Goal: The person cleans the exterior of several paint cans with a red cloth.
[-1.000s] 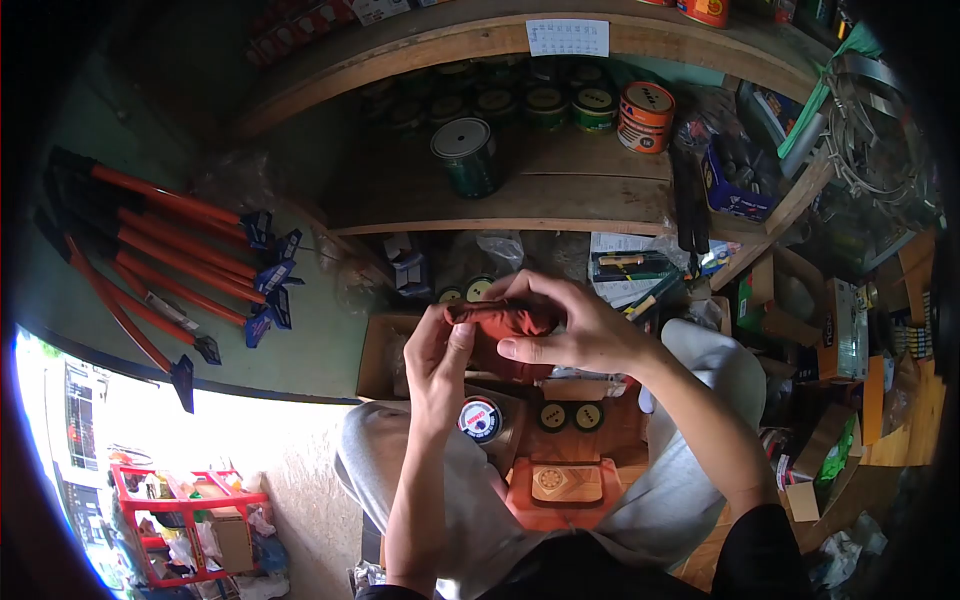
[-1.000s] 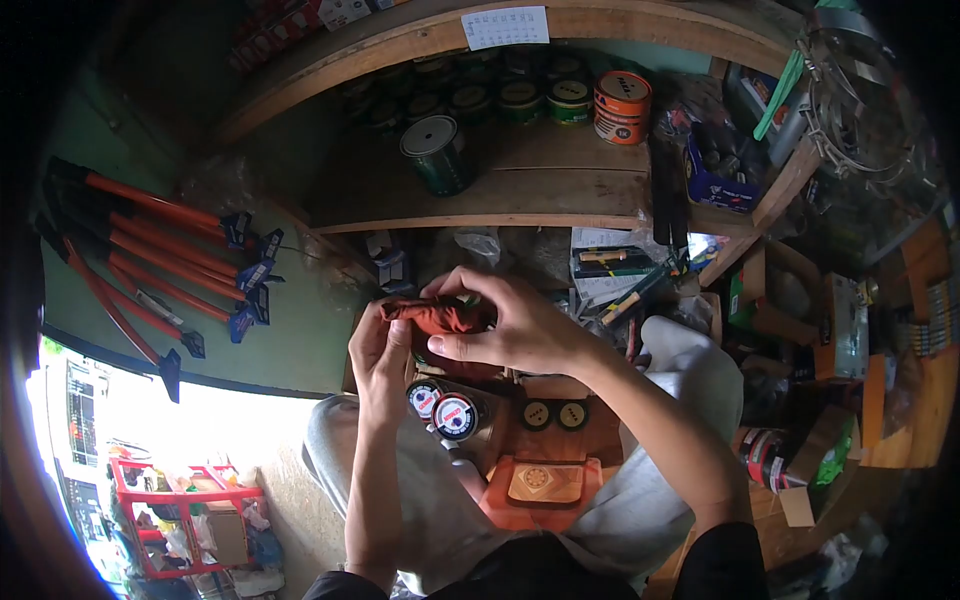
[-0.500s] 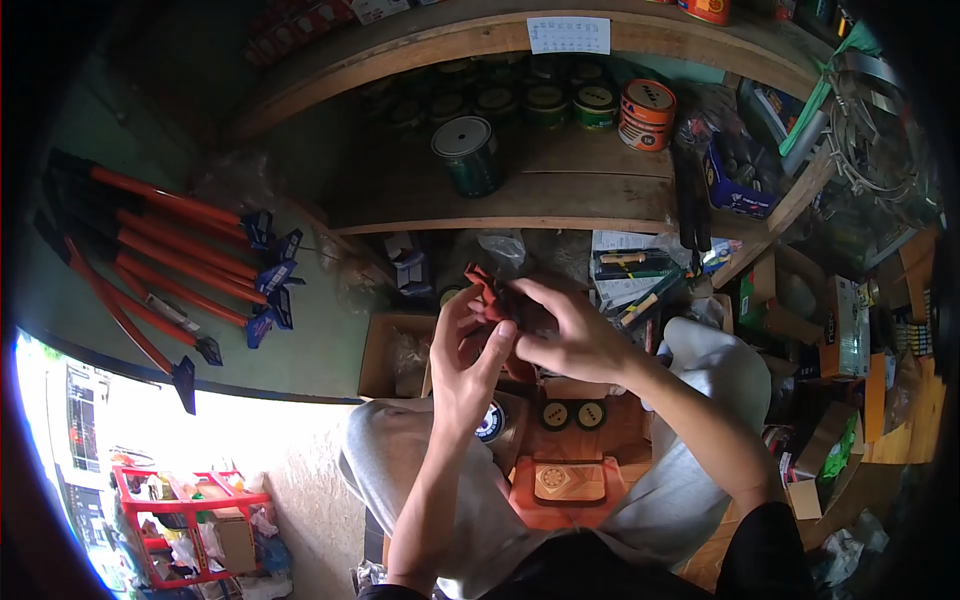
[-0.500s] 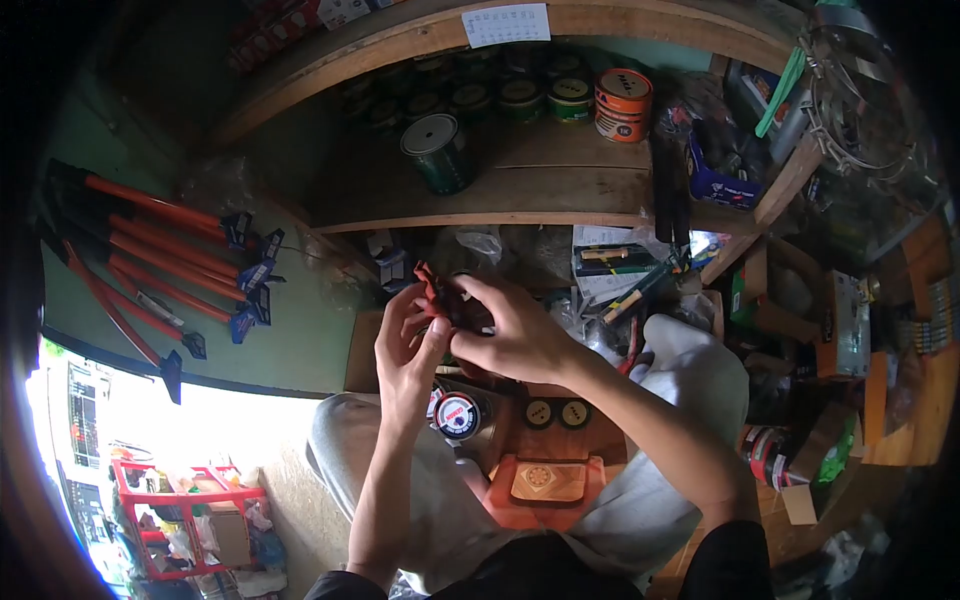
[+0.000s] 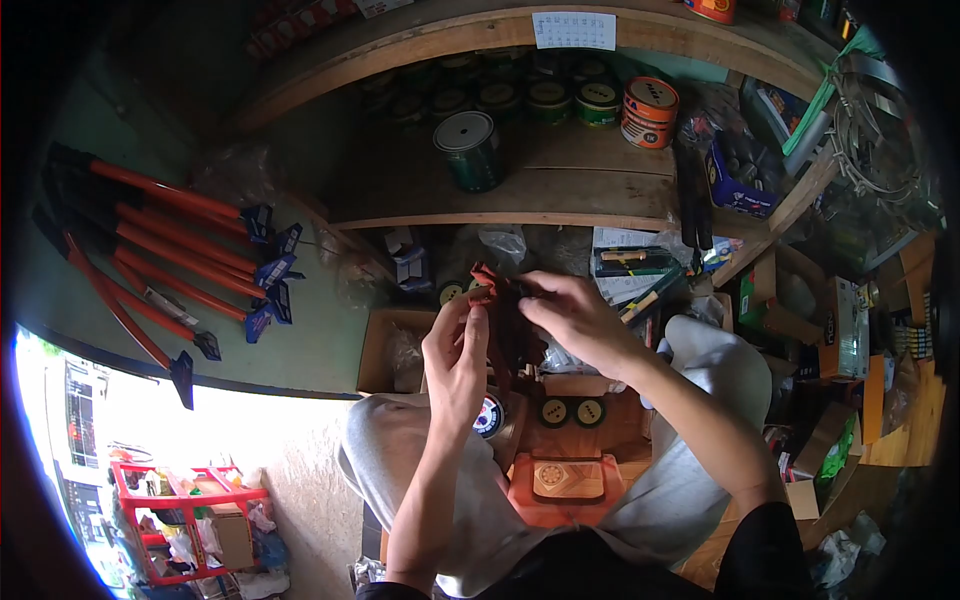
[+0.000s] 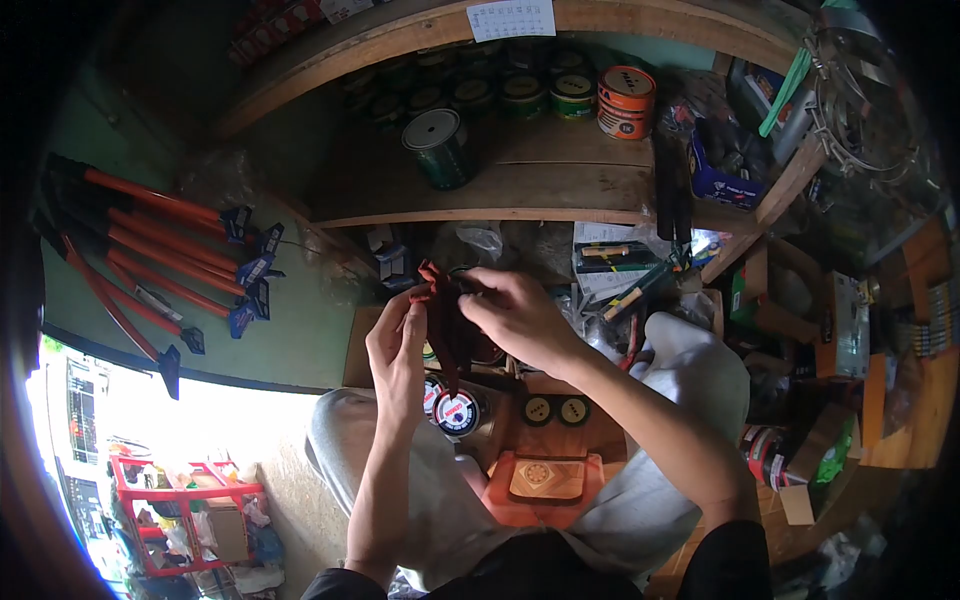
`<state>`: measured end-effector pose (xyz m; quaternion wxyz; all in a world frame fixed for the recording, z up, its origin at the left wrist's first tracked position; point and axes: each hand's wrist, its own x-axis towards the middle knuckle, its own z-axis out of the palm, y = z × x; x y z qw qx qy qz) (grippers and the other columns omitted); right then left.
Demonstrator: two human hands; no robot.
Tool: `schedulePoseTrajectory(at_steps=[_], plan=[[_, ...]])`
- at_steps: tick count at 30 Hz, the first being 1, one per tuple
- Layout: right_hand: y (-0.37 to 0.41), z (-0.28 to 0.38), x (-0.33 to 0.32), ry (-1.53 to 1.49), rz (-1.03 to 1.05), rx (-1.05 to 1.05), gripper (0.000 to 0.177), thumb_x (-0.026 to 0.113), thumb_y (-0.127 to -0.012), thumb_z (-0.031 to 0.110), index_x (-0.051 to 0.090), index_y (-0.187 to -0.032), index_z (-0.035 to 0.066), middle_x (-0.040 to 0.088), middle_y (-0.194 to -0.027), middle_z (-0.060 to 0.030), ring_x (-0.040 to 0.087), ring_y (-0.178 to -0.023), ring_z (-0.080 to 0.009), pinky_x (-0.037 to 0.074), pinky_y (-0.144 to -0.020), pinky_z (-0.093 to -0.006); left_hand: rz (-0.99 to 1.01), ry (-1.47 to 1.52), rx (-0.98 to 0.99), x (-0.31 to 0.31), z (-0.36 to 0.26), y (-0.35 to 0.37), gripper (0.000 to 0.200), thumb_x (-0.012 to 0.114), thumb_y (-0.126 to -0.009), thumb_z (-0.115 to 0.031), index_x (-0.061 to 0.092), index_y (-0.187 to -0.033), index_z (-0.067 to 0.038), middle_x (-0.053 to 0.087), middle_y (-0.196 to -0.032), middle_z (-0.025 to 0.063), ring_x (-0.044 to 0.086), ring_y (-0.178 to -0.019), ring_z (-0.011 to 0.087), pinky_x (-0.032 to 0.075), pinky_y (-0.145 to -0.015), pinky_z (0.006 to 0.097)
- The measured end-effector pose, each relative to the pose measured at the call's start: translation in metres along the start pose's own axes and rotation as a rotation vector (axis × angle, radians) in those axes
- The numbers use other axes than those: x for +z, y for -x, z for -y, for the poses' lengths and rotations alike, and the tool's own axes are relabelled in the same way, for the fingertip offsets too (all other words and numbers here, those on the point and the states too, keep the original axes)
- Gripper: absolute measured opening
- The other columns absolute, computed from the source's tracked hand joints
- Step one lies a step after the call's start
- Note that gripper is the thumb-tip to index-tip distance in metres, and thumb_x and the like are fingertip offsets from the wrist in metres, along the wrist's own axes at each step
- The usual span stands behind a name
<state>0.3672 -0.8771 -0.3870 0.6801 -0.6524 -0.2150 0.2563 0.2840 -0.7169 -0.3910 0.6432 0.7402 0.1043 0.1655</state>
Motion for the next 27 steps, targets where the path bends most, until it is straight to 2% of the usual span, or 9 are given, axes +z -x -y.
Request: schedulePoseTrajectory(at_steps=[1,4,7,9,13,17,21,23,27], plan=[[0.000,-0.001,0.000,-0.050,-0.011,0.063,0.031,0.067,-0.096,0.022,0.065,-0.116,-0.001,0.072,-0.098,-0.0087,0.062,-0.089,-0.0103,0.050,-0.081,-0.0290,0.002,-0.038,0.009,0.001,0.001,0.000,0.025,0.050,-0.105,-0.012,0.063,-0.121,0.001,0.064,-0.089,0.0019,0.055,-0.081,0.0045,0.044,-0.071,0.0212],[0.001,0.004,0.010,-0.048,0.008,-0.120,0.028,0.064,-0.095,0.019,0.064,-0.116,0.000,0.070,-0.093,-0.0074,0.062,-0.084,-0.0093,0.050,-0.079,-0.0282,-0.059,-0.077,0.193,0.007,0.013,-0.004,0.022,0.049,-0.105,-0.011,0.063,-0.117,0.000,0.062,-0.084,0.0040,0.052,-0.076,0.0049,0.043,-0.067,0.0227],[-0.004,-0.015,0.010,0.127,-0.106,-0.287,0.028,0.064,-0.094,0.018,0.065,-0.116,0.001,0.066,-0.087,-0.0046,0.060,-0.081,-0.0079,0.050,-0.078,-0.0275,-0.033,-0.173,0.136,0.000,-0.002,-0.004,0.018,0.047,-0.105,-0.009,0.061,-0.112,0.000,0.060,-0.083,0.0070,0.051,-0.074,0.0085,0.045,-0.067,0.0252],[-0.004,-0.006,0.000,-0.045,-0.063,0.036,0.027,0.066,-0.095,0.019,0.064,-0.118,0.004,0.063,-0.094,0.0023,0.056,-0.086,-0.0045,0.046,-0.075,-0.0236,-0.149,-0.189,0.150,-0.003,0.003,-0.007,0.020,0.041,-0.107,-0.013,0.057,-0.109,0.000,0.055,-0.090,0.0028,0.047,-0.082,0.0080,0.040,-0.076,0.0221],[-0.009,-0.004,-0.015,-0.126,-0.188,0.064,0.022,0.062,-0.094,0.020,0.066,-0.108,0.004,0.062,-0.092,0.0030,0.055,-0.091,-0.0048,0.042,-0.080,-0.0236,-0.395,-0.345,0.302,-0.019,0.008,-0.020,0.021,0.037,-0.108,-0.013,0.054,-0.107,-0.001,0.054,-0.094,0.0070,0.049,-0.088,0.0167,0.041,-0.087,0.0290],[-0.009,0.000,-0.025,-0.190,-0.140,0.106,0.023,0.060,-0.095,0.023,0.064,-0.111,0.008,0.061,-0.096,0.0028,0.055,-0.091,-0.0052,0.042,-0.080,-0.0236,-0.320,-0.428,0.226,-0.027,0.004,-0.021,0.023,0.038,-0.109,-0.017,0.054,-0.111,0.000,0.059,-0.101,0.0104,0.052,-0.094,0.0191,0.041,-0.091,0.0299],[-0.008,0.001,-0.025,-0.037,-0.164,0.175,0.027,0.059,-0.098,0.029,0.062,-0.116,0.009,0.061,-0.102,0.0035,0.054,-0.094,-0.0051,0.042,-0.083,-0.0244,-0.253,-0.349,0.151,-0.034,0.014,-0.024,0.023,0.042,-0.108,-0.018,0.054,-0.109,0.001,0.062,-0.093,0.0169,0.057,-0.085,0.0250,0.046,-0.083,0.0337],[-0.007,-0.005,-0.023,-0.034,-0.199,0.143,0.027,0.056,-0.101,0.030,0.063,-0.113,0.007,0.058,-0.095,0.0020,0.050,-0.090,-0.0075,0.041,-0.081,-0.0252,-0.221,-0.280,0.038,-0.038,0.021,-0.025,0.026,0.042,-0.108,-0.021,0.054,-0.109,0.002,0.062,-0.092,0.0181,0.057,-0.085,0.0278,0.046,-0.084,0.0347],[-0.007,-0.007,-0.020,-0.006,-0.251,0.140,0.027,0.054,-0.104,0.031,0.062,-0.109,0.005,0.055,-0.089,0.0018,0.048,-0.085,-0.0086,0.041,-0.078,-0.0257,-0.196,-0.355,0.030,-0.039,0.027,-0.025,0.028,0.040,-0.108,-0.023,0.053,-0.109,0.001,0.062,-0.094,0.0210,0.059,-0.088,0.0332,0.046,-0.086,0.0373]])
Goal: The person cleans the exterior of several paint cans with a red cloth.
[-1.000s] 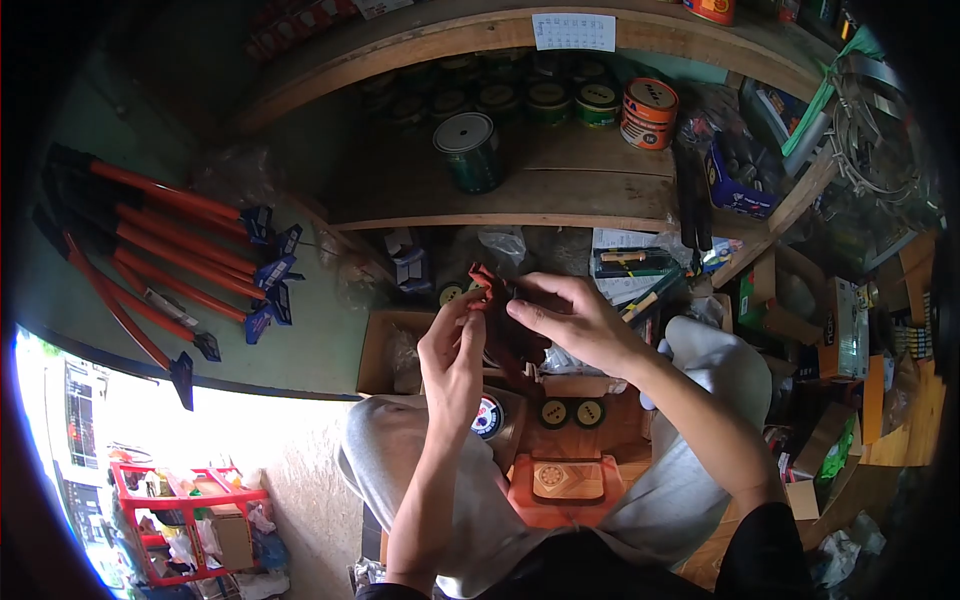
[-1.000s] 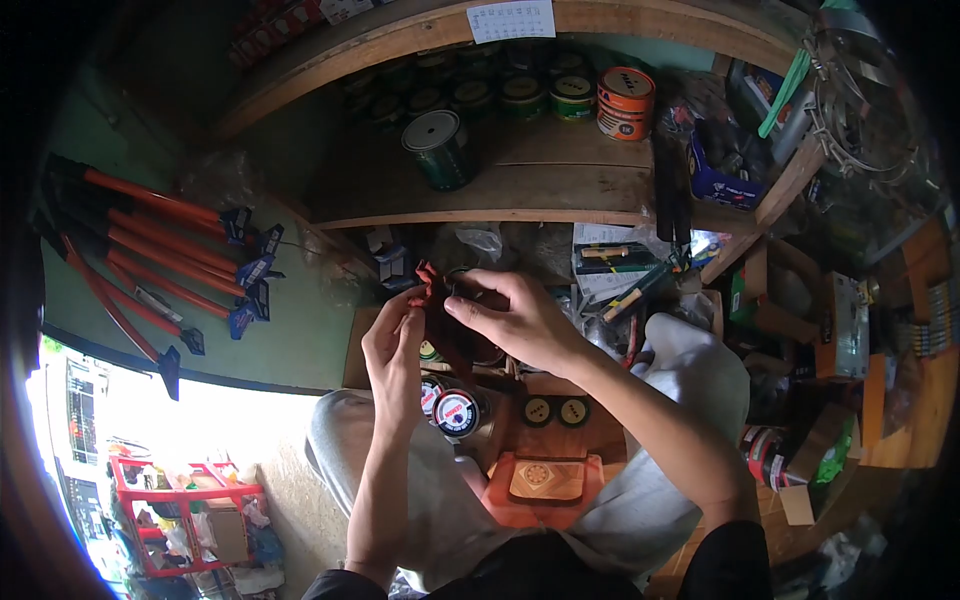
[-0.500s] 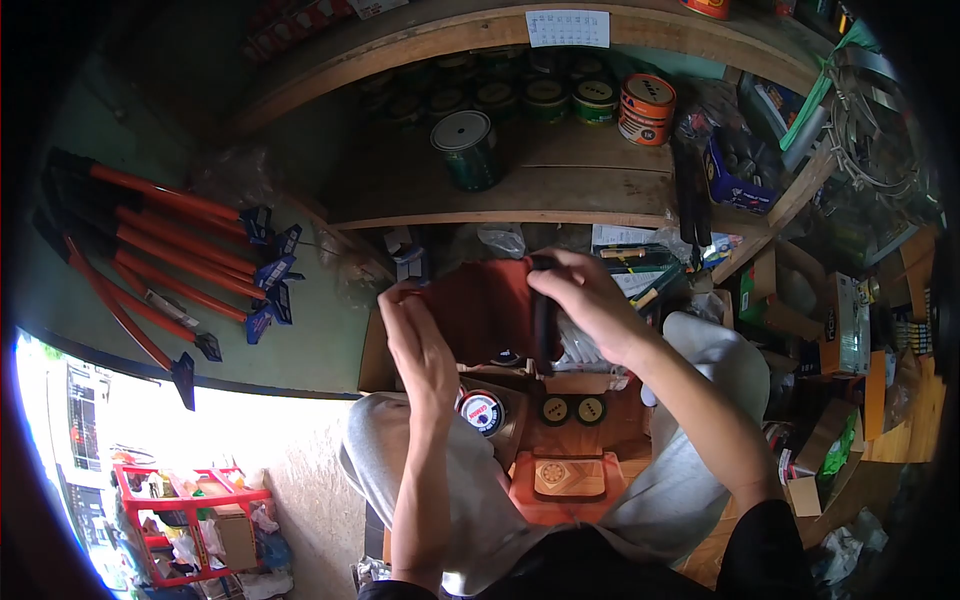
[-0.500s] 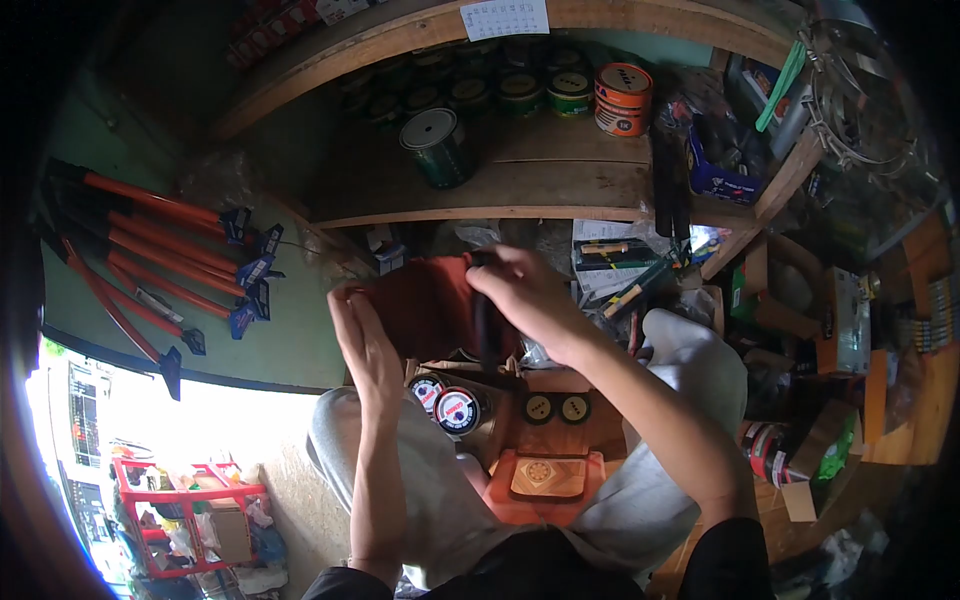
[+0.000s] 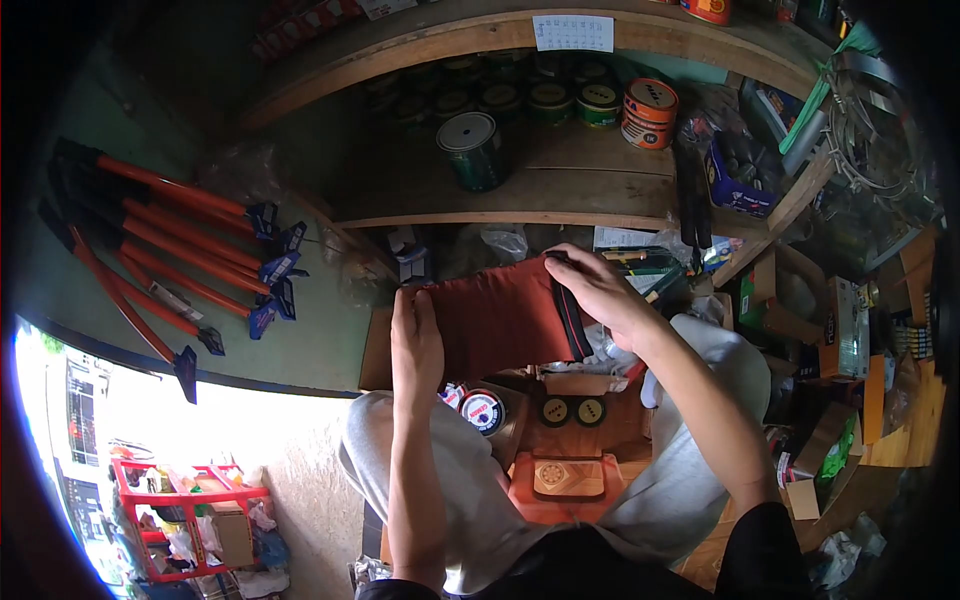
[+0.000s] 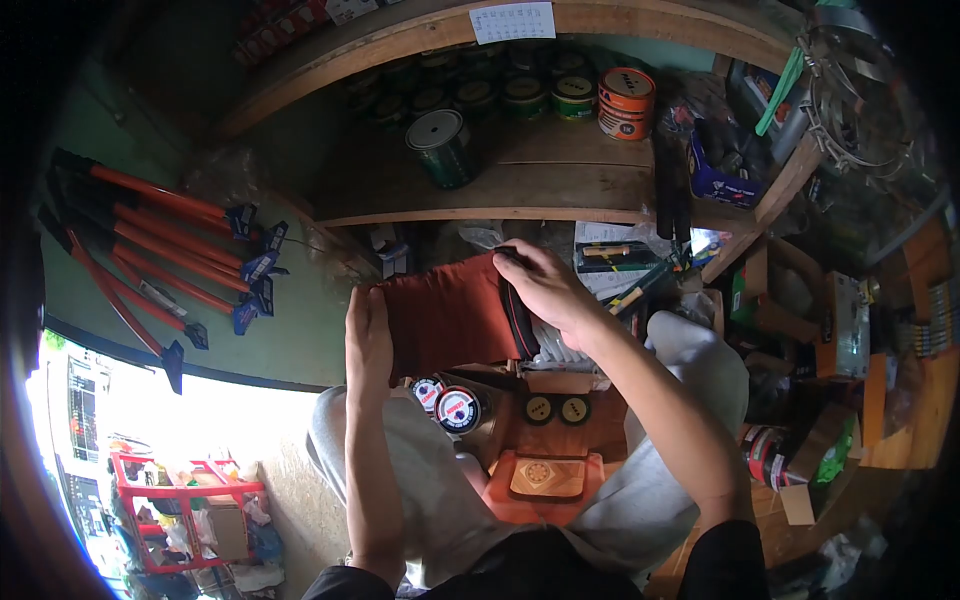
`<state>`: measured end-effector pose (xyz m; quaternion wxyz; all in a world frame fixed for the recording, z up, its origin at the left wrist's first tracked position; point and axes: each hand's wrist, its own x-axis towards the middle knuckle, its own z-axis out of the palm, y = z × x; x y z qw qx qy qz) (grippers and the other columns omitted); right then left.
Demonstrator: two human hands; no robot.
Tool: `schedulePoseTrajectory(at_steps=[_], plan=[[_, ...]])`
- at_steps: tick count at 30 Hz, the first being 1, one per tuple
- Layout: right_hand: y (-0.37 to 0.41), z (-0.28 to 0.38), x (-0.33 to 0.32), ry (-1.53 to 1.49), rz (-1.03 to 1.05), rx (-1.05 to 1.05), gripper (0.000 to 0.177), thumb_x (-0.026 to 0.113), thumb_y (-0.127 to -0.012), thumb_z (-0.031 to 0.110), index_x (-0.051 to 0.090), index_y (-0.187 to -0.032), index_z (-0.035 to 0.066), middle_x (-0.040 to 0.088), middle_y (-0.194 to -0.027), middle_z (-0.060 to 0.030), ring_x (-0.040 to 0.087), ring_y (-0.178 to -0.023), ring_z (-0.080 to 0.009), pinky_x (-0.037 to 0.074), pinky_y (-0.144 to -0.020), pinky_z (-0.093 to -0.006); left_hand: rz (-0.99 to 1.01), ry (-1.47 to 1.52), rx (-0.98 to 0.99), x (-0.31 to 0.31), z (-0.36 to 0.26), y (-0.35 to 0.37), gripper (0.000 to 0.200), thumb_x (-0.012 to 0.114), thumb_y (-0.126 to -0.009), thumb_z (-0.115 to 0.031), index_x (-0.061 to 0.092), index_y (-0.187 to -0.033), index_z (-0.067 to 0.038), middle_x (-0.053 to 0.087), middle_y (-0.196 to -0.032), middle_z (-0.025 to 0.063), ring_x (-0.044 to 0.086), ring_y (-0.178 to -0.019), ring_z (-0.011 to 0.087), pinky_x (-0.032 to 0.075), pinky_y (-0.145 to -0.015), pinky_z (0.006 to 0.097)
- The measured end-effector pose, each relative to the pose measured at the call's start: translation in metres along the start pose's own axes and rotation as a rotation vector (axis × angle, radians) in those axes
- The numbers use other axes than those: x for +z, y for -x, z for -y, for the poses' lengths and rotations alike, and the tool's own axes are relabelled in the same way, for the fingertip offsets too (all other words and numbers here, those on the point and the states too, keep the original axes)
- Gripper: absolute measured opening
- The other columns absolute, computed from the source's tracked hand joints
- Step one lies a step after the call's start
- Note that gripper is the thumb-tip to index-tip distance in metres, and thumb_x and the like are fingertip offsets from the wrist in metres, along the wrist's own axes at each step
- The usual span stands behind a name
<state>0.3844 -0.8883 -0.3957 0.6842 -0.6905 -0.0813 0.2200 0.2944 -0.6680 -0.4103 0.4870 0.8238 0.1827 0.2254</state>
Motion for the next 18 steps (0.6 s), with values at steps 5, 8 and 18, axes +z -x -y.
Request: schedulePoseTrajectory(at_steps=[5,8,18], plan=[[-0.011,-0.019,-0.004,0.042,0.025,-0.059,0.027,0.055,-0.104,0.032,0.062,-0.109,0.007,0.057,-0.089,0.0020,0.050,-0.085,-0.0081,0.043,-0.079,-0.0259,0.016,-0.078,-0.006,0.002,0.000,0.001,0.029,0.039,-0.108,-0.026,0.053,-0.112,-0.001,0.062,-0.098,0.0236,0.061,-0.093,0.0355,0.046,-0.088,0.0398],[-0.004,-0.007,-0.002,-0.087,0.010,0.086,0.027,0.063,-0.099,0.032,0.062,-0.111,0.008,0.060,-0.094,0.0015,0.055,-0.089,-0.0089,0.046,-0.082,-0.0274,0.031,-0.021,-0.016,0.002,0.007,0.000,0.033,0.041,-0.108,-0.028,0.052,-0.115,0.002,0.064,-0.104,0.0201,0.063,-0.096,0.0313,0.047,-0.088,0.0393],[-0.008,-0.013,-0.023,-0.353,0.194,0.278,0.026,0.078,-0.086,0.016,0.066,-0.109,0.011,0.065,-0.103,0.0011,0.061,-0.095,-0.0108,0.051,-0.080,-0.0289,0.372,0.689,-0.348,-0.014,0.003,-0.003,0.035,0.068,-0.094,-0.007,0.058,-0.126,0.000,0.068,-0.117,0.0091,0.067,-0.103,0.0158,0.053,-0.092,0.0307]])
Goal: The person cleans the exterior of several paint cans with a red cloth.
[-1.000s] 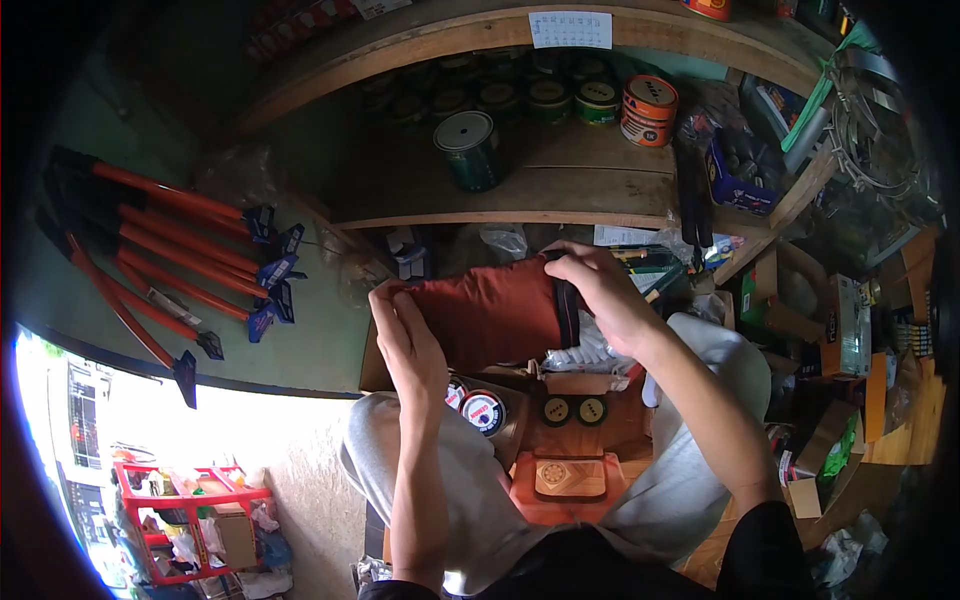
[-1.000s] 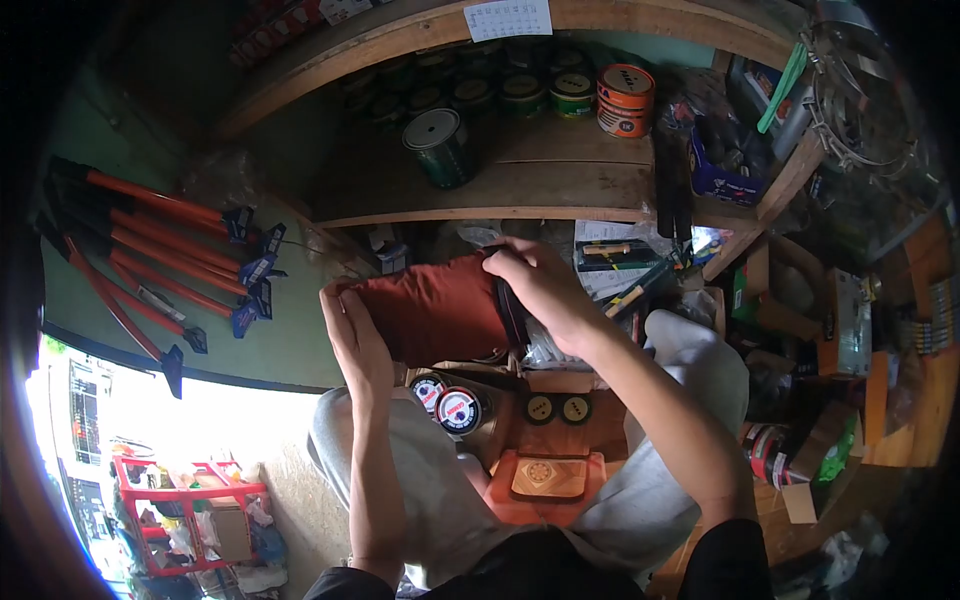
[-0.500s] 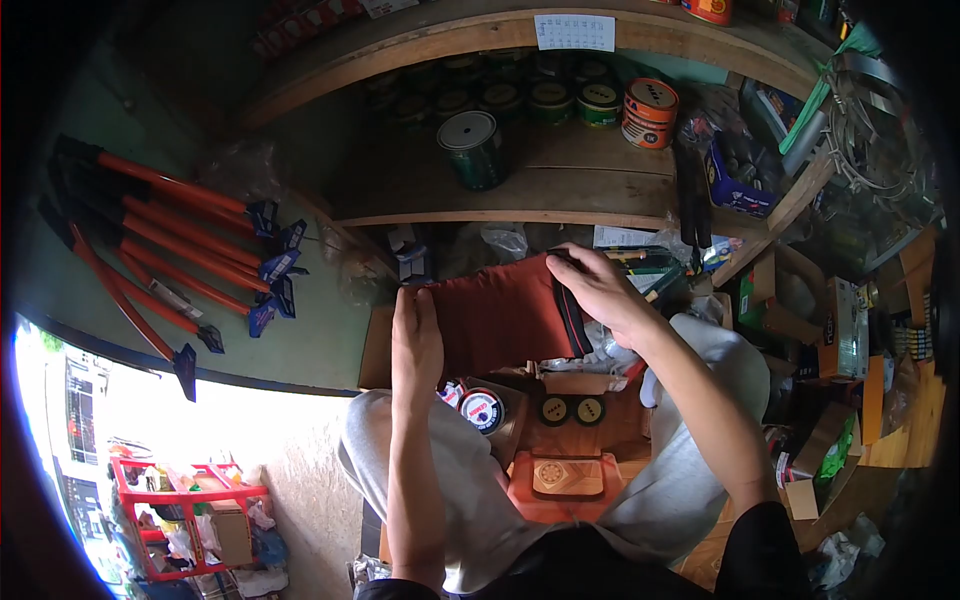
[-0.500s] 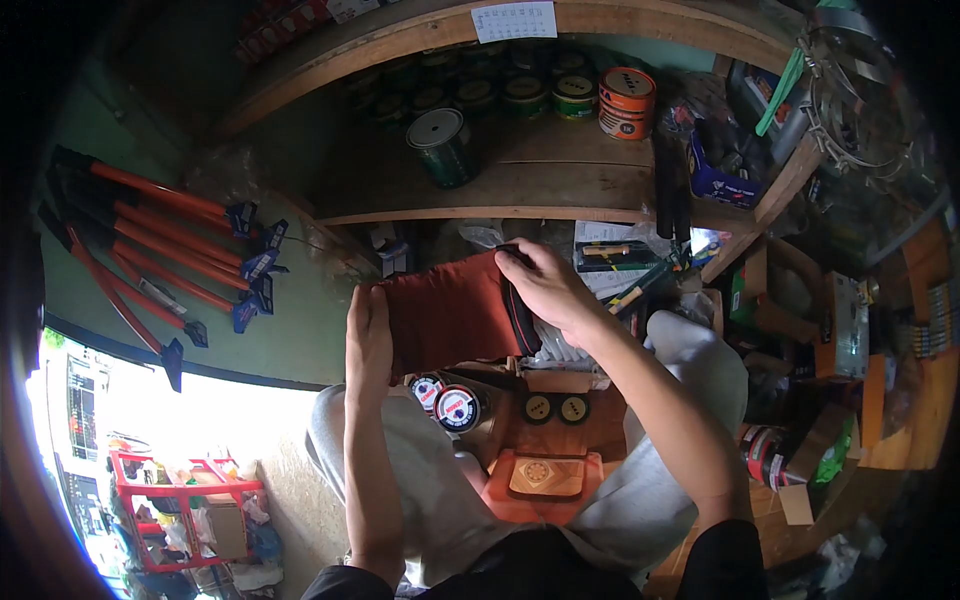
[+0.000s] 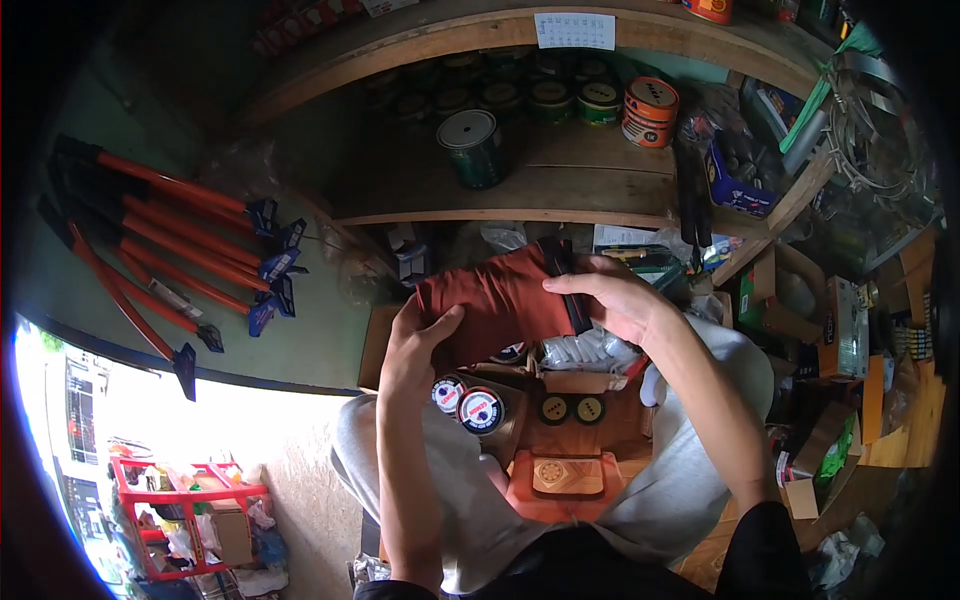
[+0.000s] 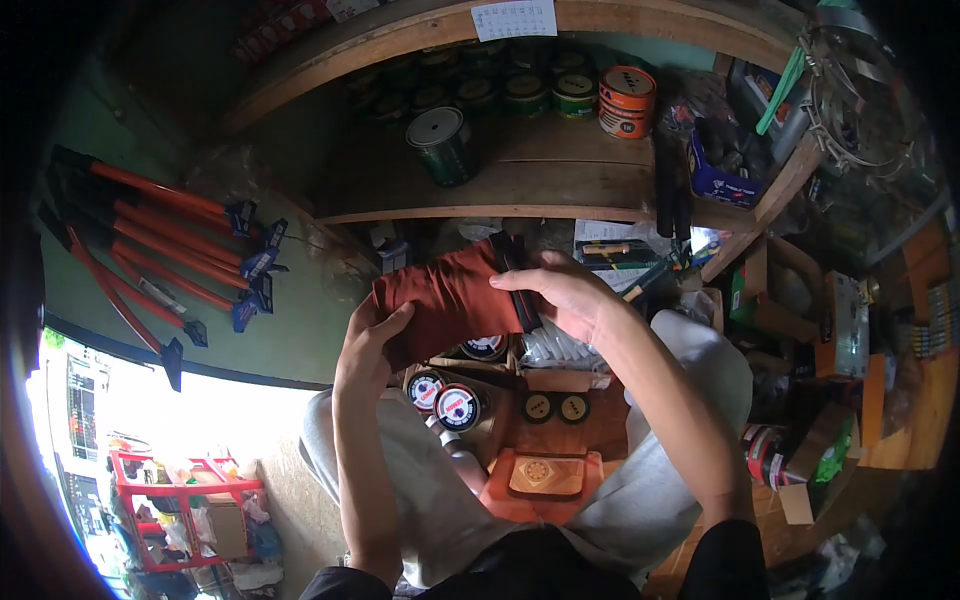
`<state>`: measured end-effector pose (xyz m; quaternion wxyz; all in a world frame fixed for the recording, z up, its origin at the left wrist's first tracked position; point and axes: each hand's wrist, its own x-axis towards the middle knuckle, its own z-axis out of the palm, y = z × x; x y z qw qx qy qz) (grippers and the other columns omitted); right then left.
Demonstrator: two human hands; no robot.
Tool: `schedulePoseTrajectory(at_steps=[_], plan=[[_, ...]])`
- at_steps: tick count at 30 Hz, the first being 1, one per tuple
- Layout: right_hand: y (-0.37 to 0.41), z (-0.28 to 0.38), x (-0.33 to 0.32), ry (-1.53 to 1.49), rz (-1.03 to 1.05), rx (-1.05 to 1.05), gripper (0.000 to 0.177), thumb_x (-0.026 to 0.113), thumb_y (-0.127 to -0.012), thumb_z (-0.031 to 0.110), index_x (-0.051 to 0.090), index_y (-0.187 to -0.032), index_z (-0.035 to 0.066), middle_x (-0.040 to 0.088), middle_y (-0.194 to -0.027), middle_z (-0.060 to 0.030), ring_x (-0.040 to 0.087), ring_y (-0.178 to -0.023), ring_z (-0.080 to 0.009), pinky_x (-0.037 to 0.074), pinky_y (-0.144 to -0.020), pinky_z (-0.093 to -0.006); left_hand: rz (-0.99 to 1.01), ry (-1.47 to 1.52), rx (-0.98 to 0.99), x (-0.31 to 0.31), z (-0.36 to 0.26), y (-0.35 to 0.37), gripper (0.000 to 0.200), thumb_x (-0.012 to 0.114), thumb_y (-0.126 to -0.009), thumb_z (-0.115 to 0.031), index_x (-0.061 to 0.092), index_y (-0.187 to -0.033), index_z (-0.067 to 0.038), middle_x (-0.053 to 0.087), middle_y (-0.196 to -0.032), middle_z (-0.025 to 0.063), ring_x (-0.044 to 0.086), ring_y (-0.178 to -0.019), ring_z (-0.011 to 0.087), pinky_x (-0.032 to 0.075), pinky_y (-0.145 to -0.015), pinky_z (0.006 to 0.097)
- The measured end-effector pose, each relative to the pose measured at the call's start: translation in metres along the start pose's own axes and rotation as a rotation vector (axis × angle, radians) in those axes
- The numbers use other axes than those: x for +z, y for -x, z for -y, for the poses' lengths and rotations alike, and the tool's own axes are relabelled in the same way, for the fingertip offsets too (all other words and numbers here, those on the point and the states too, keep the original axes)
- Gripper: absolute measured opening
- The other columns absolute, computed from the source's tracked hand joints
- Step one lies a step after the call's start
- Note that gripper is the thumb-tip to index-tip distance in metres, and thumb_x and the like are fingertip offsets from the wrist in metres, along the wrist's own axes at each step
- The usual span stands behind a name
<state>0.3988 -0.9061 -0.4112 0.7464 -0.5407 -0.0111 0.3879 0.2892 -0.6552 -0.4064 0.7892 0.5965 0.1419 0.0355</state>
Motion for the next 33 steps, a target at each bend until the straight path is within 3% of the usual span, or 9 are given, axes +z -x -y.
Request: schedulePoseTrajectory(at_steps=[10,17,20,21,22,24,25,29,33], plan=[[0.014,0.001,0.009,0.058,-0.014,-0.081,0.049,0.072,-0.094,0.021,0.056,-0.138,0.009,0.064,-0.110,0.0009,0.058,-0.104,-0.0103,0.048,-0.091,-0.0305,0.074,-0.033,0.006,-0.003,0.012,0.001,0.031,0.065,-0.095,-0.008,0.062,-0.124,0.002,0.070,-0.115,0.0098,0.067,-0.103,0.0152,0.054,-0.091,0.0291],[-0.009,-0.022,0.002,0.594,-0.116,-0.251,0.039,0.070,-0.095,0.024,0.059,-0.124,0.002,0.064,-0.108,-0.0026,0.059,-0.093,-0.0096,0.048,-0.083,-0.0275,0.025,0.001,-0.091,0.017,0.034,-0.001,0.037,0.056,-0.103,-0.021,0.056,-0.131,0.003,0.067,-0.117,0.0099,0.066,-0.103,0.0155,0.053,-0.091,0.0296],[-0.001,-0.032,0.032,0.921,-0.275,-0.632,0.038,0.068,-0.090,0.023,0.060,-0.117,-0.002,0.069,-0.092,-0.0224,0.071,-0.084,-0.0303,0.054,-0.075,-0.0409,0.066,0.023,-0.072,0.036,0.034,0.003,0.045,0.055,-0.104,-0.028,0.049,-0.137,0.002,0.065,-0.121,0.0102,0.062,-0.109,0.0152,0.050,-0.094,0.0298],[0.006,-0.032,0.041,0.841,-0.140,-0.537,0.044,0.069,-0.087,0.022,0.059,-0.121,-0.004,0.068,-0.088,-0.0275,0.071,-0.081,-0.0369,0.056,-0.074,-0.0418,0.049,0.033,-0.046,0.045,0.033,0.004,0.047,0.055,-0.104,-0.029,0.048,-0.139,0.002,0.064,-0.123,0.0106,0.061,-0.111,0.0158,0.049,-0.095,0.0305],[0.002,-0.037,0.045,0.932,-0.013,-0.553,0.053,0.070,-0.083,0.024,0.057,-0.125,-0.005,0.065,-0.113,-0.0305,0.066,-0.107,-0.0396,0.052,-0.088,-0.0487,0.030,0.044,-0.021,0.052,0.035,0.004,0.049,0.056,-0.104,-0.030,0.046,-0.140,0.002,0.063,-0.124,0.0109,0.060,-0.113,0.0163,0.049,-0.097,0.0311],[0.001,-0.063,0.056,1.197,-0.122,-0.958,0.059,0.070,-0.081,0.026,0.054,-0.130,-0.002,0.051,-0.137,-0.0294,0.049,-0.130,-0.0441,0.040,-0.101,-0.0602,-0.014,-0.013,0.067,0.058,0.042,0.002,0.046,0.058,-0.103,-0.030,0.048,-0.139,-0.002,0.062,-0.121,0.0099,0.059,-0.111,0.0155,0.048,-0.097,0.0319],[0.003,-0.069,0.057,1.236,-0.106,-0.901,0.065,0.070,-0.081,0.029,0.049,-0.137,0.002,0.039,-0.149,-0.0233,0.037,-0.135,-0.0456,0.031,-0.106,-0.0622,-0.050,0.050,0.085,0.059,0.042,0.001,0.043,0.057,-0.104,-0.029,0.049,-0.137,-0.003,0.063,-0.121,0.0093,0.060,-0.110,0.0154,0.049,-0.096,0.0315],[-0.007,-0.045,0.058,0.971,-0.242,-0.909,0.067,0.071,-0.083,0.029,0.046,-0.141,0.005,0.046,-0.143,-0.0182,0.046,-0.124,-0.0424,0.036,-0.105,-0.0512,-0.137,0.413,0.089,0.049,0.039,-0.006,0.035,0.053,-0.105,-0.025,0.052,-0.135,-0.007,0.065,-0.122,0.0082,0.064,-0.110,0.0186,0.053,-0.094,0.0331],[-0.018,-0.026,0.046,0.017,-0.111,-0.209,0.065,0.072,-0.090,0.040,0.050,-0.139,0.003,0.054,-0.137,-0.0126,0.055,-0.120,-0.0235,0.045,-0.096,-0.0371,-0.133,0.434,0.114,0.063,0.022,0.002,0.036,0.055,-0.104,-0.028,0.056,-0.131,-0.005,0.065,-0.121,0.0109,0.065,-0.109,0.0217,0.054,-0.091,0.0361]])
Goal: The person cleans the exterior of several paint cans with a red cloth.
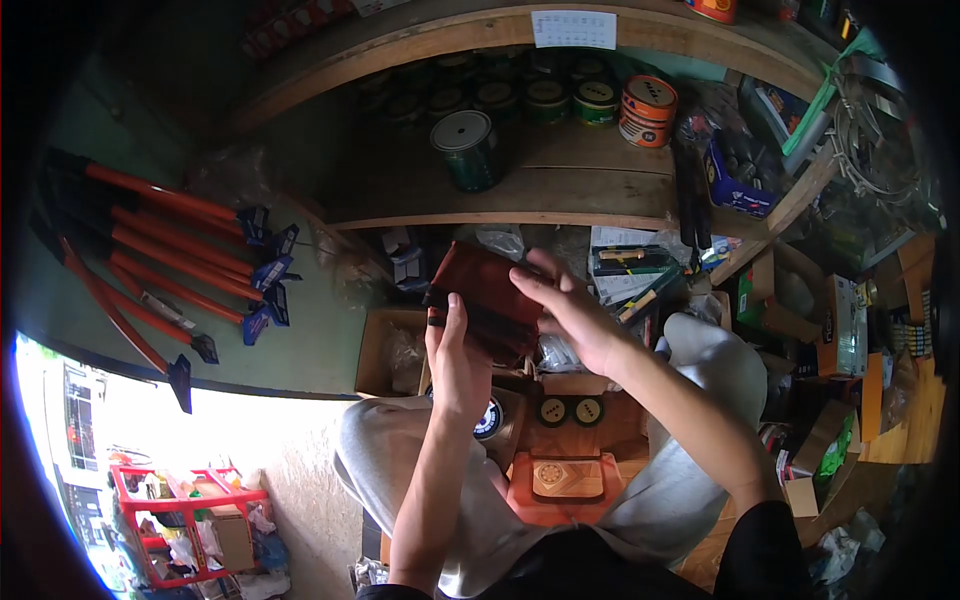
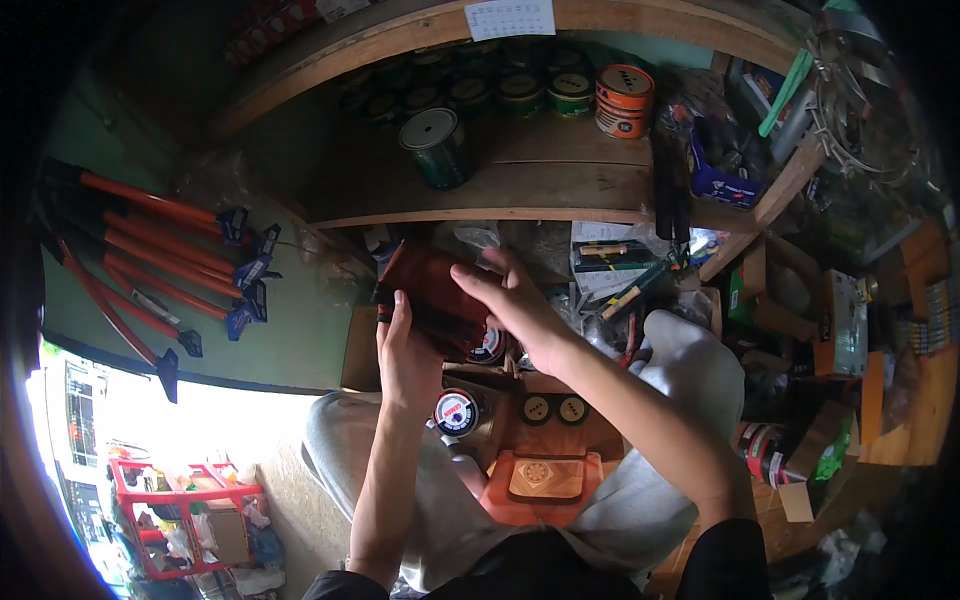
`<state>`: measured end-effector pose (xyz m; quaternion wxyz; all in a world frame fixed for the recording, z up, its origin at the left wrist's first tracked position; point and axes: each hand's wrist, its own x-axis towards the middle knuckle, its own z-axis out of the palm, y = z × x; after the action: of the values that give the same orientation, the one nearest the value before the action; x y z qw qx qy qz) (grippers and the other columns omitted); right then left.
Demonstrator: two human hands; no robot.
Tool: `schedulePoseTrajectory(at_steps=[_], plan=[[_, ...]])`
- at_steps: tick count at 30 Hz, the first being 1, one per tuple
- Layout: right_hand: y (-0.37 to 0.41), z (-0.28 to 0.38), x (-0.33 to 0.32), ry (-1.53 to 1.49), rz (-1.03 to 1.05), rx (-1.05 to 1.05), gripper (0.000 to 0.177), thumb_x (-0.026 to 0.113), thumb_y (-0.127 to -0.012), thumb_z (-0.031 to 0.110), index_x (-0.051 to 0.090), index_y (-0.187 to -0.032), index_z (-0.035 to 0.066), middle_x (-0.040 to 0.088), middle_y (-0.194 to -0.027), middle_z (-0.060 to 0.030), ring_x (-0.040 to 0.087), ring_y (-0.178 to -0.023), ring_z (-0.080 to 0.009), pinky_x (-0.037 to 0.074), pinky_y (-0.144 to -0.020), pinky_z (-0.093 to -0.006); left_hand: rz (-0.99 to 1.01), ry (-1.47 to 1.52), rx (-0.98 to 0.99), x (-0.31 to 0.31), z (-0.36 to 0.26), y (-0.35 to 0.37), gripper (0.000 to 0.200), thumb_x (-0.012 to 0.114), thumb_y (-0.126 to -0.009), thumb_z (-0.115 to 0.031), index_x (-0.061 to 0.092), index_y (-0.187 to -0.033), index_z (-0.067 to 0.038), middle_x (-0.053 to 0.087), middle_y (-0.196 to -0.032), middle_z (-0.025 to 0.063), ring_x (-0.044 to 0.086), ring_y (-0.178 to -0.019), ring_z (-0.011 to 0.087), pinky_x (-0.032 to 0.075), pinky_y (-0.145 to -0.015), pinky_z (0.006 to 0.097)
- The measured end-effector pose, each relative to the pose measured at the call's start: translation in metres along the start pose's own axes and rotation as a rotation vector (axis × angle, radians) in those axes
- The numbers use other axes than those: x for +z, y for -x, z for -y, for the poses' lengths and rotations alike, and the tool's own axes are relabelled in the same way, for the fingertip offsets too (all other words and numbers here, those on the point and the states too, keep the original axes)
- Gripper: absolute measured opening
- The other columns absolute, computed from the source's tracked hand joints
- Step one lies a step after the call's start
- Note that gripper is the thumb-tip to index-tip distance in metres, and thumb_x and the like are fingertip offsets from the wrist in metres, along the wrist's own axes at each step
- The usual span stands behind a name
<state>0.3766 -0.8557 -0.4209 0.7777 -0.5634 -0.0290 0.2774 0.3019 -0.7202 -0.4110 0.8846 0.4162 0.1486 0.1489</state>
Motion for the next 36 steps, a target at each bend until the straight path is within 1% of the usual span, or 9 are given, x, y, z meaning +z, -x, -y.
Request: schedulePoseTrajectory(at_steps=[3,6,10,17,22,26,29,33,36], plan=[[0.003,0.003,0.002,-0.203,0.037,0.066,0.045,0.072,-0.092,0.035,0.066,-0.119,0.001,0.073,-0.098,-0.0046,0.066,-0.087,-0.0146,0.051,-0.077,-0.0294,0.037,-0.233,0.044,-0.001,0.000,0.003,0.038,0.057,-0.102,-0.029,0.057,-0.131,-0.003,0.067,-0.116,0.0099,0.064,-0.107,0.0186,0.052,-0.090,0.0335],[-0.008,-0.005,-0.011,0.491,-0.098,-0.413,0.034,0.072,-0.092,0.034,0.071,-0.099,0.000,0.067,-0.073,-0.0114,0.060,-0.067,-0.0137,0.047,-0.064,-0.0326,0.069,-0.664,0.151,-0.021,-0.016,-0.006,0.041,0.058,-0.101,-0.031,0.060,-0.129,-0.001,0.067,-0.112,0.0072,0.061,-0.102,0.0132,0.046,-0.090,0.0278],[0.010,0.014,-0.005,0.555,0.117,-0.415,0.036,0.074,-0.090,0.033,0.071,-0.101,-0.001,0.069,-0.078,-0.0113,0.061,-0.068,-0.0143,0.048,-0.066,-0.0321,0.042,-0.674,0.044,-0.025,-0.024,-0.008,0.046,0.045,-0.106,-0.042,0.063,-0.120,-0.001,0.065,-0.105,0.0047,0.056,-0.094,0.0107,0.045,-0.087,0.0277],[0.014,0.023,-0.006,0.460,0.291,-0.407,0.038,0.073,-0.089,0.036,0.071,-0.097,-0.002,0.067,-0.075,-0.0072,0.058,-0.069,-0.0114,0.047,-0.064,-0.0309,0.084,-0.481,0.287,-0.027,-0.006,-0.014,0.020,0.046,-0.109,-0.023,0.055,-0.105,-0.005,0.054,-0.094,-0.0007,0.047,-0.087,0.0068,0.041,-0.081,0.0227],[-0.002,0.016,-0.022,-0.403,0.795,-0.016,0.084,0.031,-0.097,0.074,0.065,-0.127,0.004,0.069,-0.117,-0.0137,0.066,-0.108,-0.0215,0.048,-0.101,-0.0352,0.141,-0.531,0.382,0.007,-0.039,0.002,0.012,0.045,-0.109,-0.018,0.049,-0.109,-0.007,0.053,-0.093,-0.0004,0.050,-0.083,0.0057,0.047,-0.075,0.0225],[0.003,0.022,-0.002,-0.909,0.703,0.016,0.083,0.033,-0.097,0.073,0.050,-0.141,0.005,0.053,-0.141,-0.0135,0.051,-0.128,-0.0213,0.037,-0.112,-0.0377,0.340,-0.868,0.347,0.074,-0.041,0.005,0.012,0.057,-0.100,-0.011,0.053,-0.109,-0.003,0.060,-0.092,0.0011,0.052,-0.082,0.0063,0.043,-0.071,0.0215],[-0.017,0.005,-0.008,-1.362,0.758,0.027,0.048,0.040,-0.107,0.047,0.049,-0.132,0.007,0.057,-0.119,-0.0079,0.052,-0.118,-0.0187,0.037,-0.111,-0.0331,0.228,-1.183,0.500,0.100,-0.013,-0.027,0.036,0.079,-0.085,-0.013,0.057,-0.111,-0.001,0.066,-0.101,0.0147,0.063,-0.086,0.0270,0.050,-0.083,0.0346],[-0.005,0.026,-0.015,-0.730,0.260,-0.234,0.042,0.033,-0.110,0.033,0.040,-0.143,0.008,0.047,-0.138,-0.0076,0.045,-0.130,-0.0189,0.033,-0.113,-0.0314,0.505,-1.435,0.918,0.098,0.005,-0.038,0.059,0.069,-0.093,-0.029,0.048,-0.143,-0.003,0.048,-0.144,0.0239,0.043,-0.138,0.0343,0.042,-0.107,0.0420],[-0.031,-0.018,-0.037,-0.771,0.283,-0.142,0.062,0.028,-0.108,0.047,0.018,-0.159,0.014,0.029,-0.161,-0.0099,0.023,-0.151,-0.0222,0.026,-0.120,-0.0422,0.698,-1.247,0.462,0.098,0.037,-0.034,0.069,0.048,-0.102,-0.045,0.034,-0.152,0.000,0.032,-0.158,0.0247,0.024,-0.150,0.0393,0.018,-0.122,0.0444]])
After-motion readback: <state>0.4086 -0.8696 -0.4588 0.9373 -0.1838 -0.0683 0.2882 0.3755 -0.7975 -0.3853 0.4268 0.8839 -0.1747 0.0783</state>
